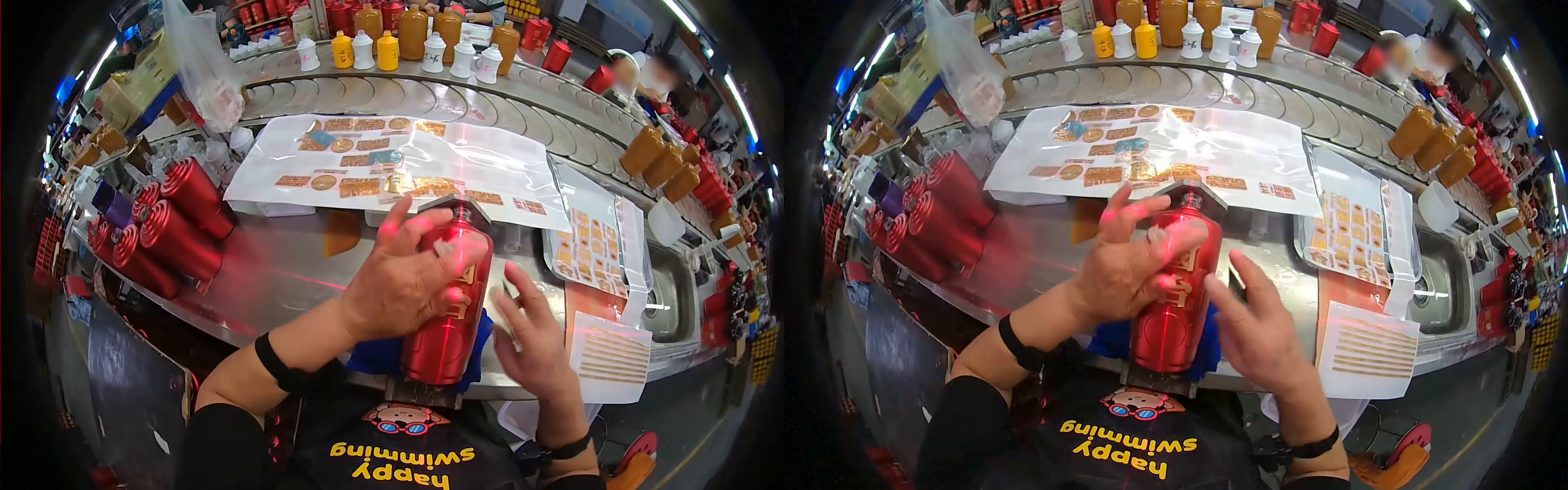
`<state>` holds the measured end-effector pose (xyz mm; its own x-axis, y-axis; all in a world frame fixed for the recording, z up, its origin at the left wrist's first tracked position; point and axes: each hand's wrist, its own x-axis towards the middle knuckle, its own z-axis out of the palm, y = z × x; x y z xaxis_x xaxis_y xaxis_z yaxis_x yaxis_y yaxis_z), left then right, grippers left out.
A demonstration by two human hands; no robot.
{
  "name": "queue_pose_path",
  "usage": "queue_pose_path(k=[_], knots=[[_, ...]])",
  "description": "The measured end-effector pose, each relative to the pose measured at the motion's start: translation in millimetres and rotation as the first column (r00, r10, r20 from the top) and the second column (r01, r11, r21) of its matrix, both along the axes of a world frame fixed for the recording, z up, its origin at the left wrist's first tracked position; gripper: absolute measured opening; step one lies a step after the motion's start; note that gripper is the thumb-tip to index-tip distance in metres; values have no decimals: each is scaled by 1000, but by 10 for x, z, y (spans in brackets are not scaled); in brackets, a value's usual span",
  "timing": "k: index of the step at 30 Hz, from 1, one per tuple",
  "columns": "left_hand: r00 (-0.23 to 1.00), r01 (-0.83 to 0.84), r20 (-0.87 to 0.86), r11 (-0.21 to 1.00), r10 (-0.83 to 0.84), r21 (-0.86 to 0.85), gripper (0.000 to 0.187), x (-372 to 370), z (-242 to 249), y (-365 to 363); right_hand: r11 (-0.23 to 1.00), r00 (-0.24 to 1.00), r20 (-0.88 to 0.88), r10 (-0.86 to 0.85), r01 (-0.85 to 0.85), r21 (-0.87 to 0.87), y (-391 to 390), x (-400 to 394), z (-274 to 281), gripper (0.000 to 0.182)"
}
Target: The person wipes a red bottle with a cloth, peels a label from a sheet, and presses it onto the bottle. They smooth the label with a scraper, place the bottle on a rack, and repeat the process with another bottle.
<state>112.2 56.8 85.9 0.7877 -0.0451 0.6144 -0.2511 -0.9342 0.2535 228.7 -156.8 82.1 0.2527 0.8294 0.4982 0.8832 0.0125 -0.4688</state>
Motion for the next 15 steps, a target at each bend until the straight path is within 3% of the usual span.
queue_pose_path(k=[1, 2, 3, 6, 7, 8, 10, 12, 13, 14, 15], knots=[[999, -20, 28, 999, 21, -25, 43, 43, -42, 41, 996, 993, -119, 9, 1, 85, 36, 52, 47, 54], [998, -37, 56, 998, 40, -51, 41, 69, -61, 66, 999, 978, -210, -3, 13, 47, 42, 90, 160, 46], [998, -46, 41, 997, 49, -68, 43, 66, -52, 82, 999, 987, -162, 21, -29, -46, 124, 127, 359, 41], [973, -96, 144, 883, 180, -459, 47, 79, -271, 28, 935, 974, -143, 173, -209, -288, 575, 467, 625, 34], [977, -96, 112, 845, 181, -525, 52, 43, -344, 24, 920, 980, -196, -41, -40, -391, 758, 549, 654, 31], [980, -125, 60, 828, 188, -547, 53, -28, -355, -20, 980, 990, -7, -141, 139, -146, 863, 602, 639, 28], [976, -195, -37, 790, 214, -581, 57, -154, -350, -84, 960, 989, -149, -25, -17, -280, 897, 551, 894, 27], [974, -157, 70, 871, 214, -466, 60, -190, -369, -87, 925, 933, -286, 217, -291, -246, 951, 543, 780, 24], [969, -149, 132, 924, 206, -353, 62, -202, -324, -76, 977, 961, -278, -7, -53, -207, 992, 599, 625, 22], [963, -147, 189, 963, 191, -227, 63, -211, -277, -54, 975, 971, -92, -221, 218, -44, 989, 603, 586, 22], [963, -126, 198, 958, 180, -259, 65, -217, -270, -39, 975, 978, -20, -208, 209, 81, 951, 653, 533, 23]])
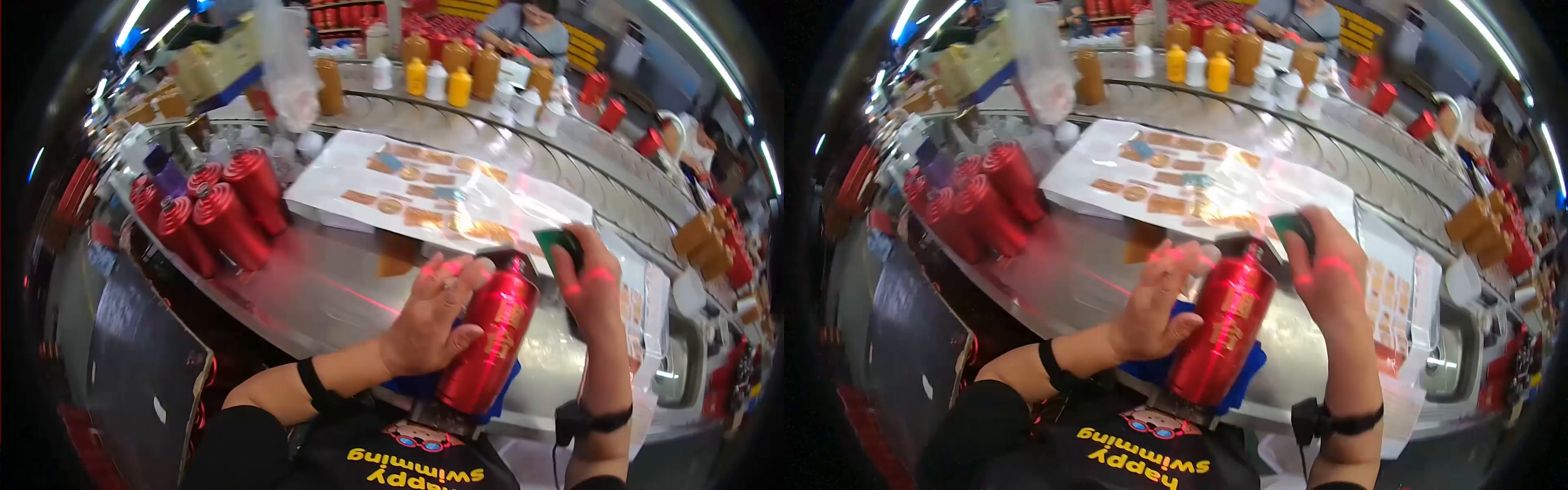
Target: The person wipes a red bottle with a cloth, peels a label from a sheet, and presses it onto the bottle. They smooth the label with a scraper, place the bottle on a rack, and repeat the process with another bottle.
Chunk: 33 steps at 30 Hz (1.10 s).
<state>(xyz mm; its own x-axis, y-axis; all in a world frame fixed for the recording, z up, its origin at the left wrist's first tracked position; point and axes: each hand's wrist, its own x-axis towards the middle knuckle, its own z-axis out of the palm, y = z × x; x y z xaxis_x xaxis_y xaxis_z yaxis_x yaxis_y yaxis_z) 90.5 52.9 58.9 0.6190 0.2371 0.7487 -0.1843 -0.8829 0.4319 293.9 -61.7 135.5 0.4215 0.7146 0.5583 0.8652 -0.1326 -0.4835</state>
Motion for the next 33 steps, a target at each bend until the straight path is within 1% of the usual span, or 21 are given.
queue_pose_path(k=[1, 3, 5, 7, 9, 11, 13, 14, 15, 17, 19, 20, 21, 23, 24, 25, 26, 27, 29, 30, 33], knots=[[1000, 22, 16, 999, -22, -39, 67, -4, -47, 0, 999, 999, 43, -2, 0, 50, -30, -87, -81, 25], [998, 4, -55, 980, -16, -200, 68, -41, -221, 18, 979, 864, 466, 192, -201, -29, -151, -356, -104, 31], [998, 3, -62, 944, -25, -331, 67, -73, -289, -13, 919, 748, 536, 392, -350, -183, -396, -628, -166, 29], [998, -13, -60, 958, -5, -288, 66, -106, -239, -31, 802, 795, 169, 583, -531, -274, -519, -866, 20, 24], [997, -22, -73, 970, 5, -240, 66, -65, -249, -43, 769, 793, -270, 547, -603, -212, -521, -658, 31, 18], [997, 23, -69, 978, -38, -206, 64, -51, -186, -43, 989, 959, -247, 141, -145, 3, -293, -413, -195, 15], [999, 1, -32, 983, -7, -185, 67, -28, -211, -58, 992, 984, -136, -111, 101, -75, -398, -314, -133, 15], [999, 7, -48, 977, -17, -213, 72, -56, -217, -69, 997, 875, -484, 1, -39, -69, -441, -402, -106, 14], [997, 16, -73, 969, -35, -245, 77, -78, -202, -91, 972, 787, -593, 170, -234, -32, -460, -460, -125, 14], [994, 33, -94, 964, -60, -264, 79, -145, -206, -190, 991, 873, -470, 130, -118, 56, -338, -308, -454, 14], [994, 51, -82, 964, -75, -263, 79, -159, -274, -218, 984, 994, 92, -65, 48, 171, -321, -356, -356, 20], [993, 32, -99, 962, -61, -271, 78, -208, -296, -247, 985, 928, 372, 13, -75, 154, -361, -469, -268, 23], [991, 22, -120, 959, -58, -281, 78, -253, -324, -272, 981, 912, 379, 159, -188, 41, -464, -602, -274, 24], [992, 59, -94, 970, -83, -236, 75, -303, -325, -227, 889, 861, 229, 455, -454, -62, -649, -871, -152, 22], [995, 73, -58, 979, -85, -189, 75, -321, -265, -220, 920, 913, -114, 391, -390, 26, -754, -909, -215, 20], [995, 91, -25, 985, -96, -149, 75, -318, -216, -217, 954, 842, -451, 296, -286, 91, -869, -944, -330, 19], [987, 158, -13, 982, -160, -99, 76, -270, -175, -198, 980, 814, -554, 175, -89, 179, -869, -914, -535, 15], [972, 213, -83, 974, -219, -76, 80, -234, -115, -184, 976, 657, -741, 142, 34, 217, -779, -941, -567, 15], [969, 207, -144, 978, -199, 37, 79, -107, -199, -203, 968, 580, -807, 108, 124, 219, -657, -940, -625, 14], [958, 235, -153, 970, -241, -58, 78, -120, -185, -196, 957, 514, -846, 143, 145, 250, -660, -907, -759, 15], [965, 209, -149, 976, -215, -54, 75, -156, -255, -186, 907, 281, -913, 295, 218, 360, -674, -923, -989, 19]])
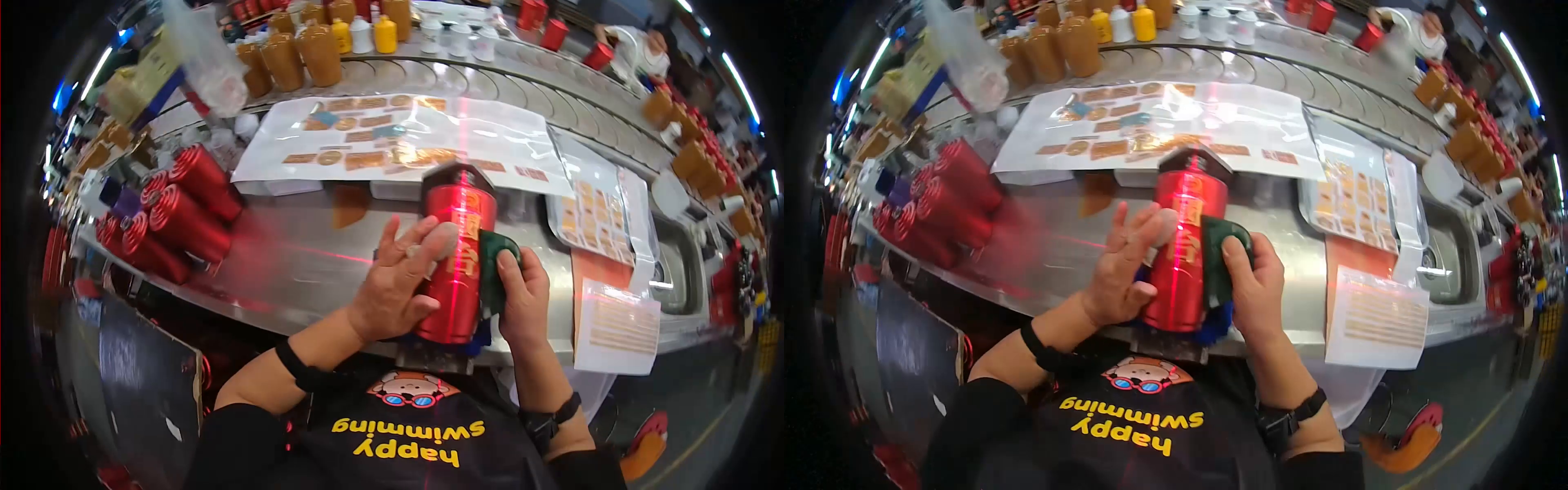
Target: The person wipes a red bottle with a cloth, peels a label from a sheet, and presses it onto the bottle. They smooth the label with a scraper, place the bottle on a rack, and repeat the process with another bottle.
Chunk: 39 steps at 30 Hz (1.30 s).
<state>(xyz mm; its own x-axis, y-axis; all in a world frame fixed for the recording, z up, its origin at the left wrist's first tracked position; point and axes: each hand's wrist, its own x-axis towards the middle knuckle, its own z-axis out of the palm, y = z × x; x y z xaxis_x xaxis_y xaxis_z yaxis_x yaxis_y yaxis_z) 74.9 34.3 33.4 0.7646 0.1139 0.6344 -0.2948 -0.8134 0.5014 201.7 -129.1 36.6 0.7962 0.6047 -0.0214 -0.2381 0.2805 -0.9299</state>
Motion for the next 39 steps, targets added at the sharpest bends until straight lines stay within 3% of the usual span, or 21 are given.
queue_pose_path(k=[3, 6, 10, 15, 22, 29, 32, 33, 36, 39], knots=[[999, 35, 29, 995, -38, 96, 72, 4, 16, 126, 998, 997, -77, 1, 3, 60, -16, 6, -36, 20], [993, 60, -117, 944, -23, 326, 69, 83, 303, 289, 993, 994, -111, 7, 6, 115, -23, 16, -57, 20], [962, 271, -157, 846, -223, 459, 63, 101, 377, 92, 991, 993, -114, 2, 14, 134, -36, -1, -60, 21], [969, 237, -47, 848, -244, 475, 51, 89, 311, 94, 992, 997, -74, 10, -1, 125, -58, 3, -117, 22], [974, 221, -67, 850, -216, 477, 49, -76, 311, 35, 992, 993, -116, 13, 1, 123, -71, 18, -108, 22], [974, 204, -35, 795, -224, 571, 53, 316, 482, 236, 987, 983, -184, -24, 53, 154, -82, 17, -144, 19], [975, 202, -32, 813, -221, 546, 52, 528, 560, 376, 990, 977, -201, -70, 93, 107, -89, 10, -110, 16], [979, 185, -27, 813, -204, 552, 43, 595, 588, 389, 993, 976, -203, -79, 95, 68, -92, 0, -74, 15], [973, 192, -217, 781, -74, 594, 35, 661, 677, 388, 995, 981, -171, -89, 95, 28, -98, -8, -45, 14], [985, 162, -32, 830, -171, 534, 35, 705, 680, 386, 996, 988, -137, -71, 78, 46, -153, 31, -117, 14]])
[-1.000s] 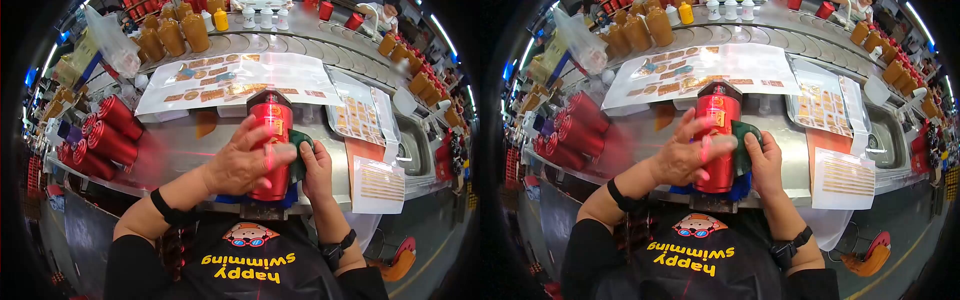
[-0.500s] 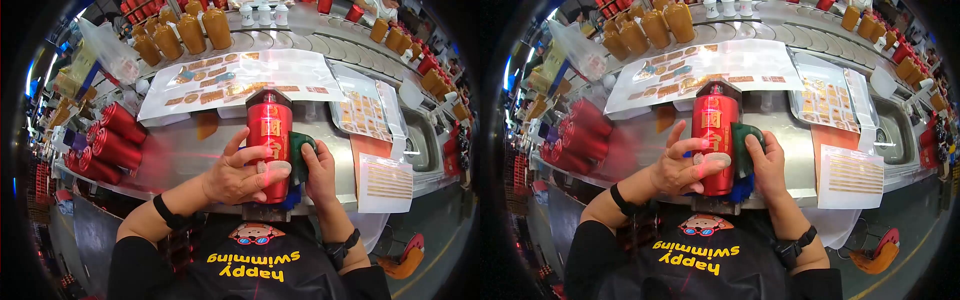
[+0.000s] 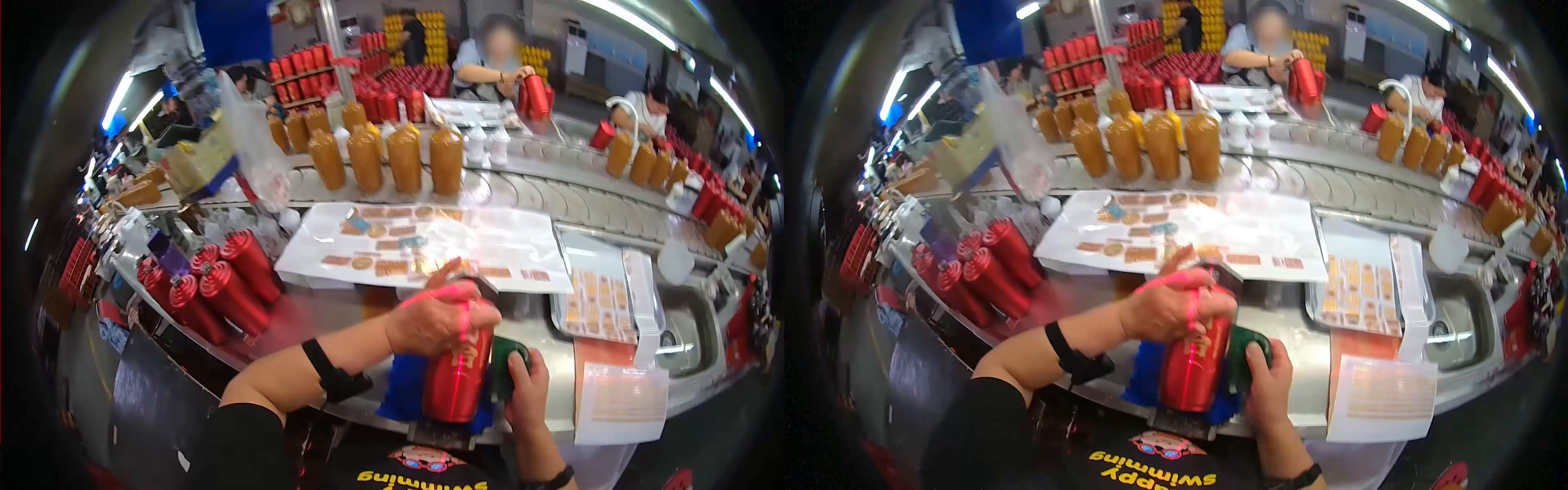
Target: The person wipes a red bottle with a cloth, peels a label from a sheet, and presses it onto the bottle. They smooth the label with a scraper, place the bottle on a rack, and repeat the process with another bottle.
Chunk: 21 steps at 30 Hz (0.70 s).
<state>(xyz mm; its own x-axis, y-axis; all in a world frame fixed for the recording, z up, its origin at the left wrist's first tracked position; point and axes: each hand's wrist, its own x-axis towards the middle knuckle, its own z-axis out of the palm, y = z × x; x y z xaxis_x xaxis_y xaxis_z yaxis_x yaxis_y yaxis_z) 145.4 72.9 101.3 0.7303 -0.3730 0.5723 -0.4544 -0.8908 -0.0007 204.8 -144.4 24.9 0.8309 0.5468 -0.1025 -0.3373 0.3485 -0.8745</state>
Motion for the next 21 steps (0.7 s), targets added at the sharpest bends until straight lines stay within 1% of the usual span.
queue_pose_path(k=[2, 3, 4, 5, 6, 7, 8, 9, 10, 11, 12, 13, 14, 15, 16, 17, 18, 19, 20, 21], knots=[[1000, 16, 3, 1000, -15, -16, 36, -65, -26, -60, 996, 970, 242, -17, 39, -86, -109, 93, 18, 17], [1000, 21, 8, 1000, -21, 0, 40, -132, -62, -102, 989, 934, 355, -26, 75, -127, -137, 126, 65, 18], [998, 43, 43, 999, -42, -11, 43, -205, -110, -136, 992, 917, 397, -29, 74, -98, -135, 137, 214, 19], [995, 68, 74, 997, -66, -24, 47, -290, -168, -169, 987, 870, 493, 35, 47, -153, -112, 199, 282, 19], [999, 30, 32, 999, -30, -24, 53, -394, -220, -202, 976, 811, 576, 101, 30, -214, -112, 275, 342, 19], [1000, 9, 12, 998, -8, -68, 53, -497, -243, -241, 960, 745, 646, 169, 23, -278, -101, 333, 418, 19], [1000, -14, -10, 993, 13, -115, 54, -605, -257, -288, 937, 639, 730, 244, 38, -346, -68, 381, 571, 20], [999, -40, -35, 986, 35, -162, 54, -716, -286, -324, 936, 581, 771, 260, 43, -348, -25, 416, 686, 21], [998, -48, -35, 984, 43, -173, 59, -827, -331, -333, 936, 522, 807, 275, 46, -349, 36, 432, 783, 21], [994, -101, -58, 966, 89, -240, 63, -922, -371, -393, 936, 462, 839, 289, 50, -349, 98, 436, 853, 22], [987, -153, -86, 940, 133, -306, 67, -1020, -406, -475, 948, 343, 910, 232, 128, -290, 177, 418, 887, 22], [978, -206, -116, 907, 175, -368, 72, -1095, -461, -551, 955, 147, 958, 248, 129, -267, 208, 380, 917, 22], [965, -262, -111, 877, 237, -403, 90, -1122, -536, -638, 962, -56, 966, 253, 125, -244, 220, 329, 961, 21], [950, -312, -113, 856, 291, -412, 93, -1095, -597, -641, 968, -256, 935, 246, 117, -223, 235, 264, 1024, 21], [932, -360, -126, 828, 340, -429, 96, -1071, -707, -656, 938, -198, 919, 342, 14, -347, 221, 137, 1124, 20], [911, -410, -154, 792, 383, -452, 99, -1093, -808, -740, 883, -141, 894, 426, -153, -445, 246, 202, 1085, 20], [909, -418, -173, 822, 380, -387, 103, -1097, -749, -740, 793, -82, 850, 520, -323, -516, 285, 314, 1029, 21], [901, -431, -217, 831, 376, -351, 103, -1113, -719, -741, 760, -43, 801, 597, -290, -582, 342, 456, 1047, 23], [890, -450, -243, 828, 386, -334, 102, -1105, -663, -775, 849, 102, 849, 519, -179, -498, 476, 551, 942, 23], [891, -450, -224, 832, 394, -324, 102, -1090, -635, -788, 869, 361, 793, 491, -134, -476, 538, 562, 974, 23]])
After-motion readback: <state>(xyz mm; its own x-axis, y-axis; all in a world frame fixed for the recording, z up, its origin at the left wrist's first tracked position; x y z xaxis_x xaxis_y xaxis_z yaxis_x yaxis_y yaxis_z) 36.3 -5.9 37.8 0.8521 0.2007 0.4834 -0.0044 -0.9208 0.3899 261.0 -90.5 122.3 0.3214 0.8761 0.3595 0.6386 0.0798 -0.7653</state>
